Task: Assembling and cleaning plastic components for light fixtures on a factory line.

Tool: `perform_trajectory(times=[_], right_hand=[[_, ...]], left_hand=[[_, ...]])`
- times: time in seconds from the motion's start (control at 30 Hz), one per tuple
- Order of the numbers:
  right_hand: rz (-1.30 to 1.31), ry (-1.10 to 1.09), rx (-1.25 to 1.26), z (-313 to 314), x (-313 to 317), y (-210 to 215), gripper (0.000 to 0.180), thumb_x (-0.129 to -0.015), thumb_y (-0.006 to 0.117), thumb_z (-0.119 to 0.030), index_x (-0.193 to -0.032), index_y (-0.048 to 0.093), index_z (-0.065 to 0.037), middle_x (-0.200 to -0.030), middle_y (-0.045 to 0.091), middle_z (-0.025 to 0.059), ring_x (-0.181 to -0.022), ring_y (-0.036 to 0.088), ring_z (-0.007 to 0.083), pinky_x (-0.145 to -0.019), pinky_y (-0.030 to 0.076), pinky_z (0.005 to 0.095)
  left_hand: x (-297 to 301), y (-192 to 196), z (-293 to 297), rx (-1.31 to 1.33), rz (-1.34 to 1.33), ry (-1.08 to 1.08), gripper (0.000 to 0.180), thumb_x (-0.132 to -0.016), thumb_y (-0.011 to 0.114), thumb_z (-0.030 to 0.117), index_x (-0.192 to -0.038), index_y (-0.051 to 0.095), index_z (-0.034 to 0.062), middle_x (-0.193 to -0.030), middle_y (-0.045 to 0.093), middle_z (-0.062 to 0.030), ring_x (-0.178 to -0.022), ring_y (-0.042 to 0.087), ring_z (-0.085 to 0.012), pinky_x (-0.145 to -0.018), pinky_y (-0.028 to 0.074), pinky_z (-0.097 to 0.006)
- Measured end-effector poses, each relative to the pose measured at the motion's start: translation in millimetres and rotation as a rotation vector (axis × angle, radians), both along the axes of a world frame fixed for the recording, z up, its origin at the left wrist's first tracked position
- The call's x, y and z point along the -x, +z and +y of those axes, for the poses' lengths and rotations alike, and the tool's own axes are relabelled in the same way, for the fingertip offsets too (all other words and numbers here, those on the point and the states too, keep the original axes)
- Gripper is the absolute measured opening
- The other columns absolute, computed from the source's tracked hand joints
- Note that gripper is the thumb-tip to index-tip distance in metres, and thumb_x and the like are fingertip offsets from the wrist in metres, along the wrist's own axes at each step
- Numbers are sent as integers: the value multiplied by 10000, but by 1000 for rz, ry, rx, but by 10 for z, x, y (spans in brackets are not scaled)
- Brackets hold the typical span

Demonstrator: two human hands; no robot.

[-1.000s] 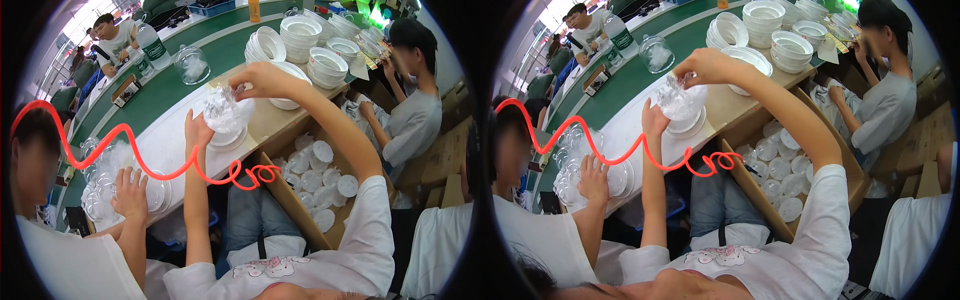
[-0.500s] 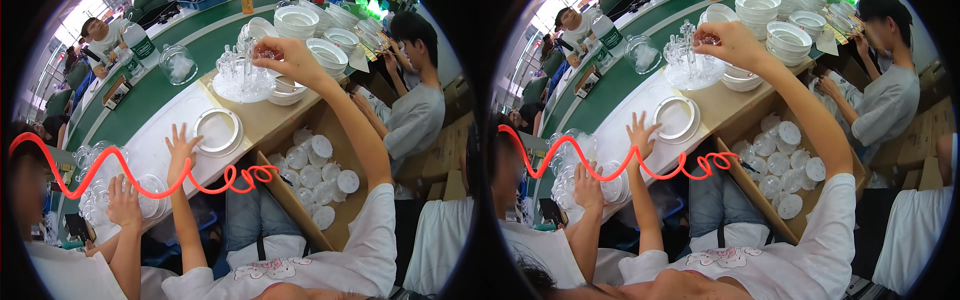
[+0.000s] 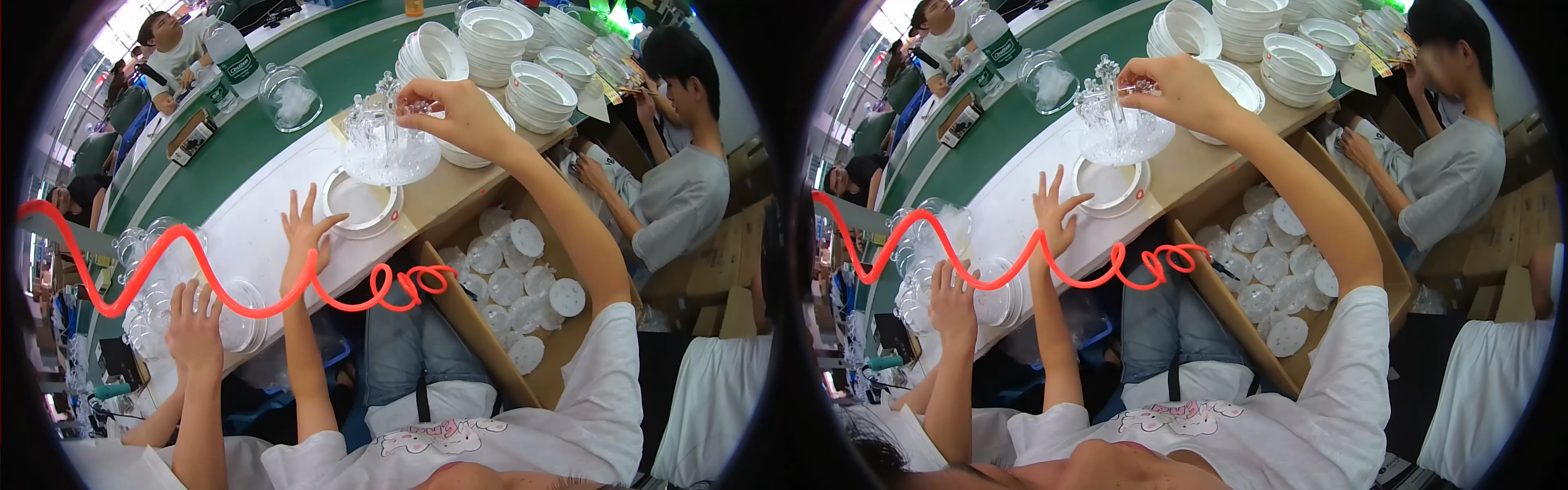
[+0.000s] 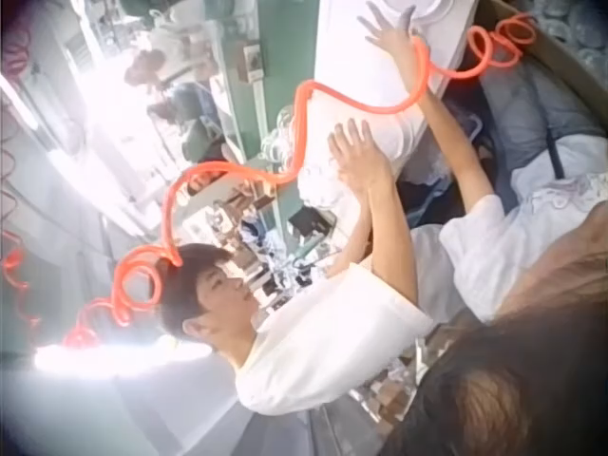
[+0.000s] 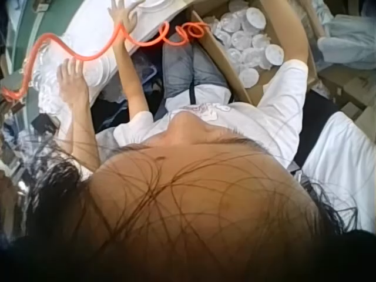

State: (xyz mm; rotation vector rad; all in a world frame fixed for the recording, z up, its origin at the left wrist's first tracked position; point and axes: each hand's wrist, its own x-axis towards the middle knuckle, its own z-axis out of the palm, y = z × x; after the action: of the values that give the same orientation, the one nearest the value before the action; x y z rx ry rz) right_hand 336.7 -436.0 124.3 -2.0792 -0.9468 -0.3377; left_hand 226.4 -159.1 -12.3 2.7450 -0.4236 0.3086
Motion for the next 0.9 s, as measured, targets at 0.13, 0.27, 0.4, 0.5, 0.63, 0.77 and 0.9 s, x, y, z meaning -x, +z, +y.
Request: perform_trajectory(times=[0.13, 0.27, 0.4, 0.5, 0.63, 0.77, 0.9], right_hand=[[38, 43, 30, 80, 35, -12, 263, -773, 644, -240, -932, 609, -33, -845, 650, 96, -804, 621, 205, -740, 474, 291], [51, 175, -5, 192, 5, -169, 267, -785, 642, -215, -949, 583, -11, -867, 636, 102, -828, 604, 199, -775, 451, 290], [65, 240, -1, 258, -16, -318, 266, -788, 639, -218, -941, 578, -9, -865, 634, 103, -828, 606, 198, -767, 456, 294], [46, 265, -8, 368, -14, -453, 248, -795, 630, -200, -943, 572, -8, -868, 631, 108, -824, 605, 205, -757, 458, 295], [44, 286, -14, 422, 2, -615, 234, -799, 626, -184, -947, 567, -12, -867, 627, 111, -811, 604, 220, -744, 462, 302], [92, 353, -28, 509, 56, -541, 230, -800, 628, -176, -947, 568, -10, -879, 629, 106, -818, 605, 226, -757, 462, 306], [158, 482, 34, 510, 108, -256, 247, -793, 636, -165, -980, 576, -16, -912, 630, 98, -862, 601, 222, -786, 456, 308]], left_hand=[[91, -79, -548, 197, -46, 130, 429, -614, 770, 266, -1007, 633, 162, -1406, 272, -165, -1315, 132, -439, -1002, 186, -592], [-14, -378, -358, 315, -57, 59, 324, -613, 768, 154, -917, 664, 112, -1377, 297, -205, -1295, 208, -429, -1034, 258, -430], [-81, -188, -94, 457, 163, -192, 426, -576, 762, 87, -986, 647, 90, -1397, 268, -208, -1307, 238, -359, -1039, 254, -390], [-79, -202, 26, 554, 30, -122, 709, -581, 768, 95, -1229, 481, 75, -1413, 244, -191, -1317, 231, -323, -1055, 230, -384], [41, -188, -143, 730, 66, 23, 839, -689, 714, 104, -1373, 229, 62, -1431, 199, -163, -1319, 233, -272, -1077, 194, -372], [-79, -147, -21, 1527, 149, 84, 549, -912, 429, 294, -1357, 241, 34, -1368, 316, -195, -1287, 299, -258, -1070, 227, -363], [-266, 120, 11, 2049, 628, -59, 599, -919, 327, 451, -1269, 352, -35, -1225, 477, -198, -1116, 487, -265, -969, 366, -381]])
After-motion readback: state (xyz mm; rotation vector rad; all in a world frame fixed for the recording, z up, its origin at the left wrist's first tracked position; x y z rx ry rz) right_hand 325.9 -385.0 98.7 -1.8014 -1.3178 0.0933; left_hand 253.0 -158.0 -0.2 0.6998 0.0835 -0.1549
